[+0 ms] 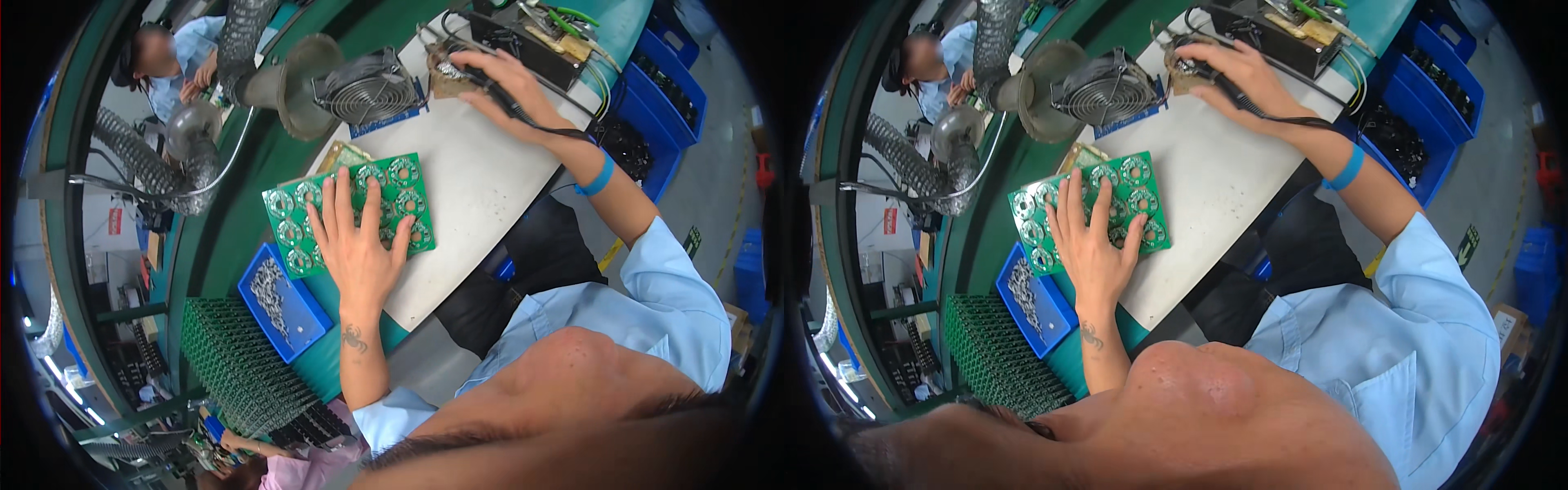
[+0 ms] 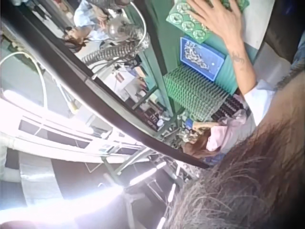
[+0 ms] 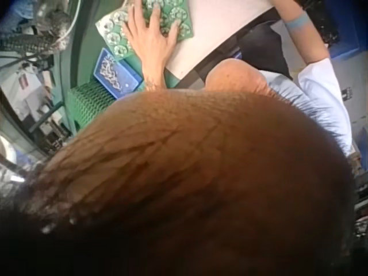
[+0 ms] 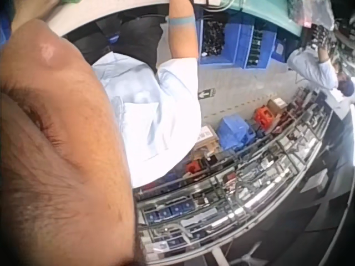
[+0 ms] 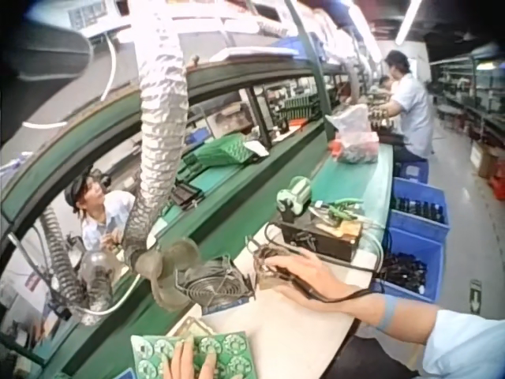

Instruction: Soldering and trimming electronic components on a printed circuit board.

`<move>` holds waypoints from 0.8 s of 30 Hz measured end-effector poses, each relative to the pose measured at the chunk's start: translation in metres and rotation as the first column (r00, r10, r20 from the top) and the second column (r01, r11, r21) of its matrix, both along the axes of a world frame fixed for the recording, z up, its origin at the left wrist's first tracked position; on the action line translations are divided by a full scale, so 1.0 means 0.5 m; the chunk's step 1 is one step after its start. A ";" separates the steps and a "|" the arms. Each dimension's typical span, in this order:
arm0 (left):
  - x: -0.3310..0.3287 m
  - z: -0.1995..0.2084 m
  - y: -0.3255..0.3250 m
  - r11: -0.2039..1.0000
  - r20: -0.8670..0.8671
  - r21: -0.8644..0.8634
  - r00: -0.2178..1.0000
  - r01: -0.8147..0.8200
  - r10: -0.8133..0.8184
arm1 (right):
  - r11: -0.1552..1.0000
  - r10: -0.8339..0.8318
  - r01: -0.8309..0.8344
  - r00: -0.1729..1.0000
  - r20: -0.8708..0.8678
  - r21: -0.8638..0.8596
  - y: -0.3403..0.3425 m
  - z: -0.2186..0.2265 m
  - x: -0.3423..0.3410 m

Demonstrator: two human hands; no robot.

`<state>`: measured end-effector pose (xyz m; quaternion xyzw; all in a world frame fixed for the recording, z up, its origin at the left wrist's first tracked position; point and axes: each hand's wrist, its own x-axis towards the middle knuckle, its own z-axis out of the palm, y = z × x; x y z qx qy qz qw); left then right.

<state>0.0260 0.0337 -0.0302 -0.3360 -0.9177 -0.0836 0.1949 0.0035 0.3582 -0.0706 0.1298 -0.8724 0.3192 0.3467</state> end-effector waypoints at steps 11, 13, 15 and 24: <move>-0.002 -0.005 0.000 1.000 -0.003 0.009 1.000 -0.004 0.004 | 0.995 0.097 -0.097 0.995 0.015 -0.014 -0.008 -0.001 0.049; 0.004 0.004 0.000 1.000 -0.023 0.005 1.000 0.000 0.000 | 0.996 0.081 -0.083 0.993 -0.088 -0.027 -0.023 0.003 0.073; 0.003 0.003 0.001 1.000 -0.027 -0.003 1.000 0.011 -0.011 | 0.988 0.092 -0.105 0.989 -0.120 -0.110 -0.041 0.001 0.101; 0.004 0.001 0.003 1.000 -0.040 0.006 0.999 0.018 -0.018 | 0.881 0.256 -0.252 0.966 -0.043 -0.401 -0.128 -0.022 0.161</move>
